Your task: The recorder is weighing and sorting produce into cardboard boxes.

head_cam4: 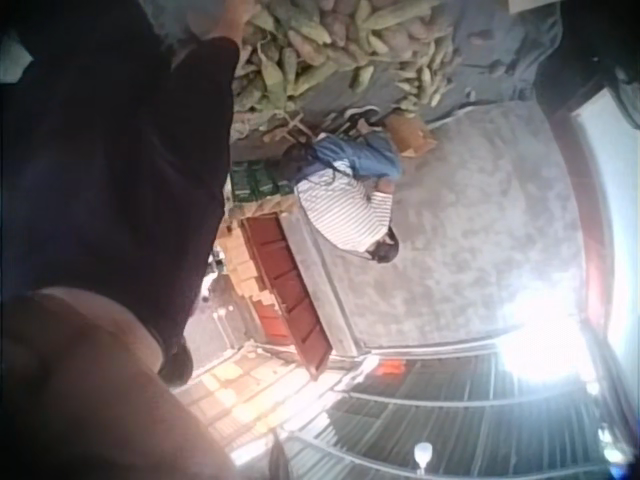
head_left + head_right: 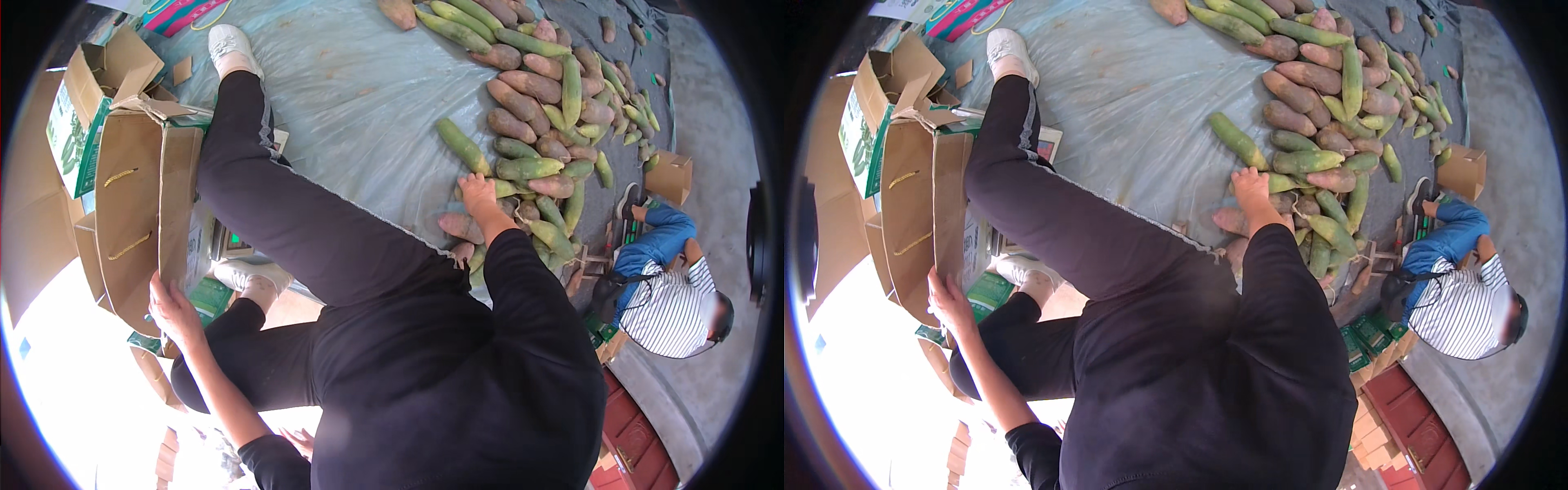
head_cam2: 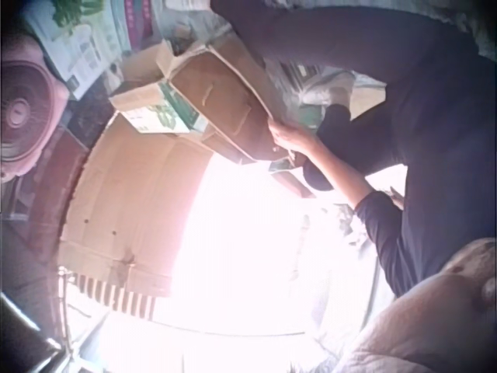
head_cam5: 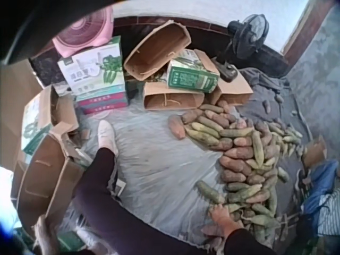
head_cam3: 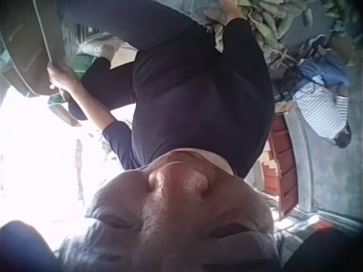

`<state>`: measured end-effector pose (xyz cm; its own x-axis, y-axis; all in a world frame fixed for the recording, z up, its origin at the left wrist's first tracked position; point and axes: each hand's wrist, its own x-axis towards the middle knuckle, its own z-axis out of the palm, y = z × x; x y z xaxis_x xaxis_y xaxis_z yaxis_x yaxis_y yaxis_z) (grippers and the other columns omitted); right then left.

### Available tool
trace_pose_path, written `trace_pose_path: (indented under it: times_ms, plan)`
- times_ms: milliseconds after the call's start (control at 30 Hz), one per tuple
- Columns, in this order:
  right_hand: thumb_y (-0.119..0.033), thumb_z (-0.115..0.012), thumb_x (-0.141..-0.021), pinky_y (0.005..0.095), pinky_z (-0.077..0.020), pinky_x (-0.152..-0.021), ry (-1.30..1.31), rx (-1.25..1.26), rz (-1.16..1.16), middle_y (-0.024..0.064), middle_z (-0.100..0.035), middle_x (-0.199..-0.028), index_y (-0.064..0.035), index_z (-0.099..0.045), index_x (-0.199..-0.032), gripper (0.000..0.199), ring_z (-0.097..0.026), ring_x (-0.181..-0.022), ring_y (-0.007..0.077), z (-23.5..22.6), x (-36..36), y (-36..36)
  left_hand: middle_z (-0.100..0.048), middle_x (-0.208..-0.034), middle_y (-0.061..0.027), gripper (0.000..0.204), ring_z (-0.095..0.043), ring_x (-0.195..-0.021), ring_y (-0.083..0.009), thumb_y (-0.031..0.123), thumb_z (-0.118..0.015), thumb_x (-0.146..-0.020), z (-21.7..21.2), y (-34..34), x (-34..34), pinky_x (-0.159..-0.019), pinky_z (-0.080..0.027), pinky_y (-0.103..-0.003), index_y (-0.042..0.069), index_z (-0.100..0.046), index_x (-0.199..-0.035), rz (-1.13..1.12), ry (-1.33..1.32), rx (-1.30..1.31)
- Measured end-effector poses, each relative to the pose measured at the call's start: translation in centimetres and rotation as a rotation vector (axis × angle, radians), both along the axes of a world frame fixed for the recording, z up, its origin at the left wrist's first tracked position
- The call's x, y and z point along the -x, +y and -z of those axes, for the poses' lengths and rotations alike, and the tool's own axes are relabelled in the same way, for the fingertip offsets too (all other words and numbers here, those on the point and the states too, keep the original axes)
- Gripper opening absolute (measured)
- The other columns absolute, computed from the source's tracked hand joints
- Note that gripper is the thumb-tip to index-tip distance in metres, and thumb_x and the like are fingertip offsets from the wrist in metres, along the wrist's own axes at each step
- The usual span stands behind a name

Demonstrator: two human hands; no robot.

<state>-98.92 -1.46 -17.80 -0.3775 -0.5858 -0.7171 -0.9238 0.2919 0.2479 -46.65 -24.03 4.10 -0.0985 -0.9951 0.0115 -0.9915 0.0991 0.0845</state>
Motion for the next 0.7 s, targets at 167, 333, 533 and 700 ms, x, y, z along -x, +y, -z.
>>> trace_pose_path:
  times_ms: [167, 333, 533, 700]
  plan:
    - [-0.017, -0.048, -0.087, 0.0433, -0.0383, -0.086, 0.029, -0.027, -0.054, 0.0002, -0.054, -0.115, -0.0198, -0.061, -0.108, 0.024, -0.047, -0.112, 0.0182, 1.0, 0.0, -0.2, -0.06, -0.103, -0.0173, 0.032, -0.056, -0.096, -0.0361, 0.004, -0.05, -0.085, -0.1, -0.1, 0.3, -0.083, -0.04, -0.043, 0.004, -0.051, -0.117, 0.008, 0.021, -0.007]
    - [-0.017, -0.053, -0.084, 0.042, -0.0397, -0.088, -0.01, -0.039, -0.004, 0.0034, -0.054, -0.114, -0.0193, -0.06, -0.109, 0.026, -0.048, -0.113, 0.0206, 1.6, -0.4, -0.1, -0.06, -0.103, -0.0179, 0.032, -0.056, -0.095, -0.0367, 0.004, -0.051, -0.085, 0.1, -0.1, 0.0, -0.082, -0.041, -0.043, 0.004, -0.051, -0.117, -0.001, 0.013, -0.007]
    - [-0.024, -0.062, -0.079, 0.0447, -0.0406, -0.093, -0.204, 0.172, 0.382, 0.0088, -0.053, -0.124, -0.0173, -0.053, -0.123, 0.045, -0.046, -0.118, 0.0286, 2.4, -3.4, -3.3, -0.06, -0.104, -0.0188, 0.031, -0.056, -0.095, -0.037, 0.007, -0.052, -0.086, 0.4, 0.0, -0.8, -0.083, -0.041, -0.043, 0.003, -0.05, -0.118, 0.022, -0.023, 0.031]
    - [-0.02, -0.06, -0.08, 0.0421, -0.0393, -0.097, -0.319, 0.4, 0.481, 0.0115, -0.055, -0.122, -0.0182, -0.042, -0.133, 0.057, -0.048, -0.118, 0.0306, 5.3, -6.6, -7.4, -0.061, -0.103, -0.0188, 0.03, -0.057, -0.093, -0.0366, 0.007, -0.052, -0.087, 0.8, -0.3, -0.7, -0.082, -0.041, -0.043, 0.003, -0.051, -0.117, 0.026, -0.045, 0.029]
